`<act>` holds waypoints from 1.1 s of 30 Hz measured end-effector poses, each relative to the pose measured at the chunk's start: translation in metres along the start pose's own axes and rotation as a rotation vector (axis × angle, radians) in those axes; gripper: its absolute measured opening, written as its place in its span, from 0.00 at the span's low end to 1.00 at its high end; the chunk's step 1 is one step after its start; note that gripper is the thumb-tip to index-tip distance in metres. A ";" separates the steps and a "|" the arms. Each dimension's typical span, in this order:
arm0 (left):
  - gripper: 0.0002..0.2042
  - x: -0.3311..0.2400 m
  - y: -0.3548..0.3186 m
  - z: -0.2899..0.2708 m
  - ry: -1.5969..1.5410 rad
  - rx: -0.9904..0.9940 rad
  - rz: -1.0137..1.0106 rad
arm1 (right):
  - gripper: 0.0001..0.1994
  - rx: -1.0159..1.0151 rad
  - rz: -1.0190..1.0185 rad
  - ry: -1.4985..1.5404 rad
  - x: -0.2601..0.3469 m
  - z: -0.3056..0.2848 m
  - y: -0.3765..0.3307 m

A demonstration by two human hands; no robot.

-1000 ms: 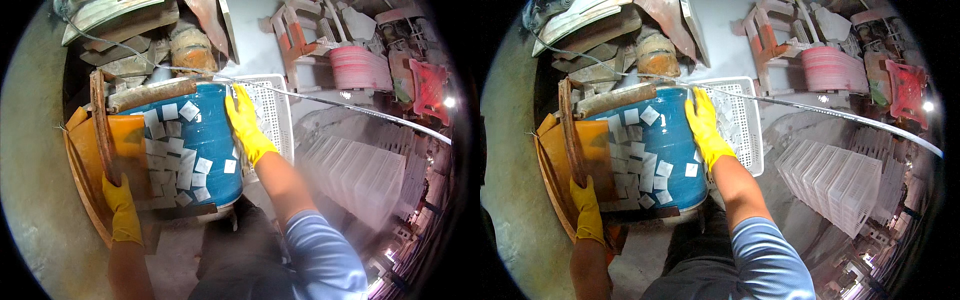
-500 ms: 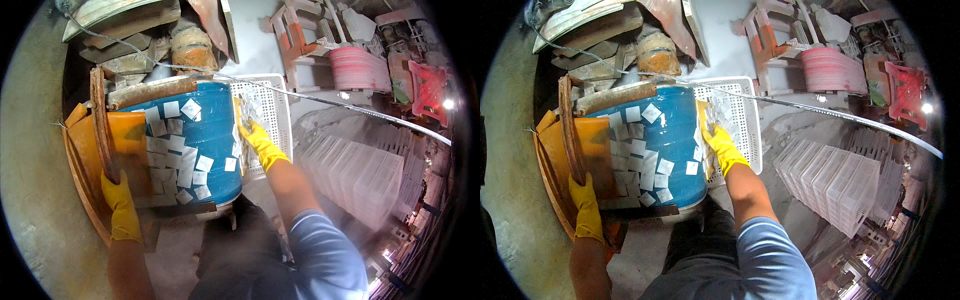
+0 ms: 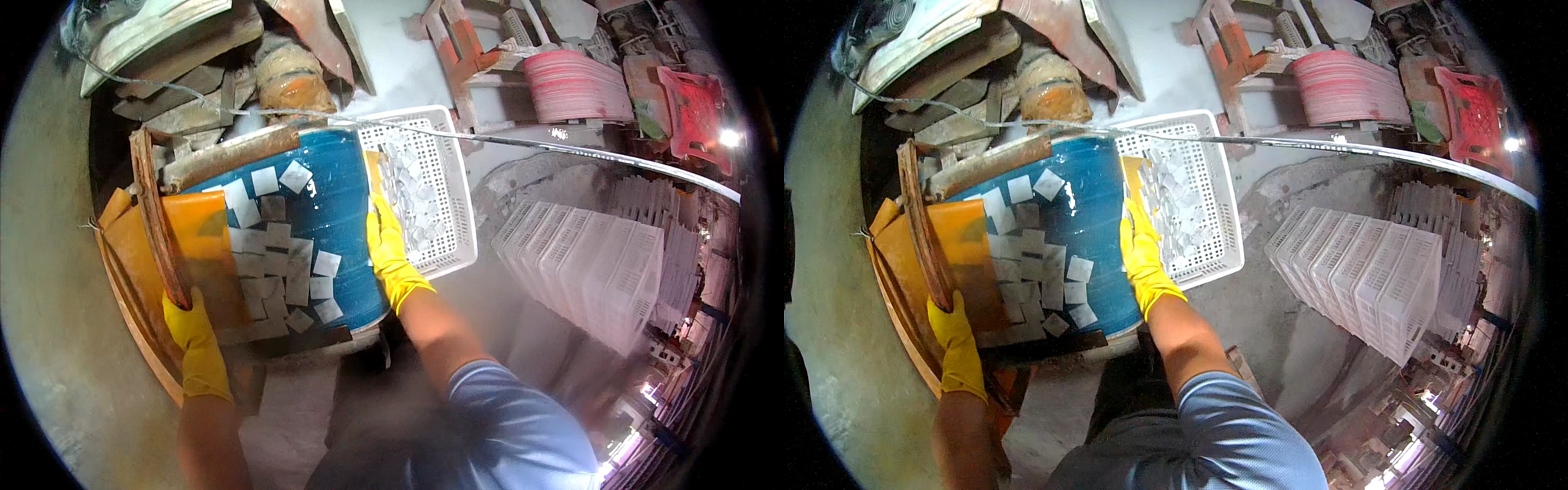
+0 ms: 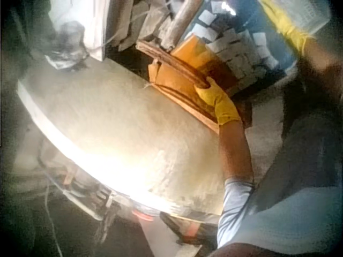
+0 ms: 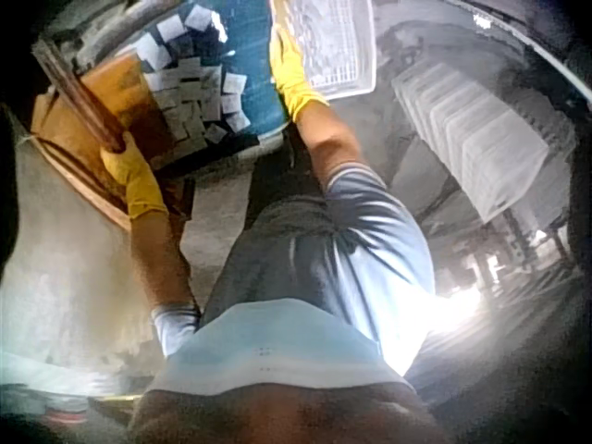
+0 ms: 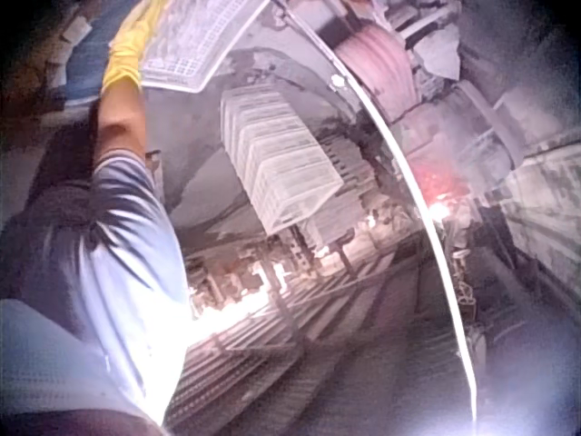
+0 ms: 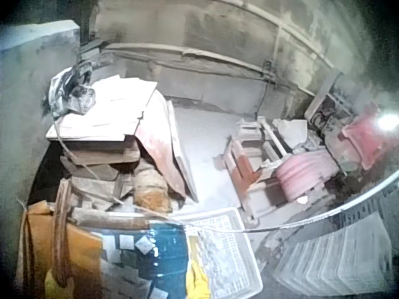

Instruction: The person uses a high-pressure water spray to clean a large metal sheet positioned on a conveyor-like machine. They repeatedly move the spray nozzle back and forth across the surface, then collect small white tiles from a nearby basket and place them into a blue container.

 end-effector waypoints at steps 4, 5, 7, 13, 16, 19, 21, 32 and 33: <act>0.26 0.007 0.004 0.006 -0.057 -0.003 -0.014 | 0.27 0.061 0.037 -0.435 -0.059 -0.029 0.026; 0.26 0.002 0.002 0.003 -0.060 0.004 -0.036 | 0.28 0.070 0.145 -0.481 -0.065 -0.040 0.030; 0.27 -0.010 0.001 0.000 -0.061 0.014 -0.080 | 0.28 0.054 0.230 -0.450 -0.070 -0.043 0.039; 0.25 -0.004 0.003 0.002 -0.086 0.021 -0.031 | 0.27 -0.039 0.100 0.048 -0.039 0.018 0.043; 0.28 0.002 0.005 0.004 -0.054 0.015 -0.033 | 0.28 -0.123 0.032 -0.055 0.024 0.041 0.023; 0.29 0.002 0.002 0.000 -0.152 0.037 -0.116 | 0.30 -0.110 0.109 -0.041 0.045 0.039 0.010; 0.31 0.003 0.003 0.000 0.000 -0.009 -0.038 | 0.32 -0.039 0.075 -0.018 0.038 0.033 0.007; 0.35 -0.036 0.007 -0.023 0.269 0.090 -0.167 | 0.34 0.272 0.220 0.058 0.023 0.018 0.032; 0.35 -0.039 0.010 -0.027 0.244 0.123 -0.195 | 0.34 0.297 0.224 -0.003 0.033 0.017 0.035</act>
Point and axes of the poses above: each hand's wrist, its own y-axis towards the middle knuckle, its own z-axis out of the palm, x = y × z, the point moved 2 cm from there along y, towards the middle knuckle, and after that the axes turned 13 degrees about -x, right-handed, at the moved point
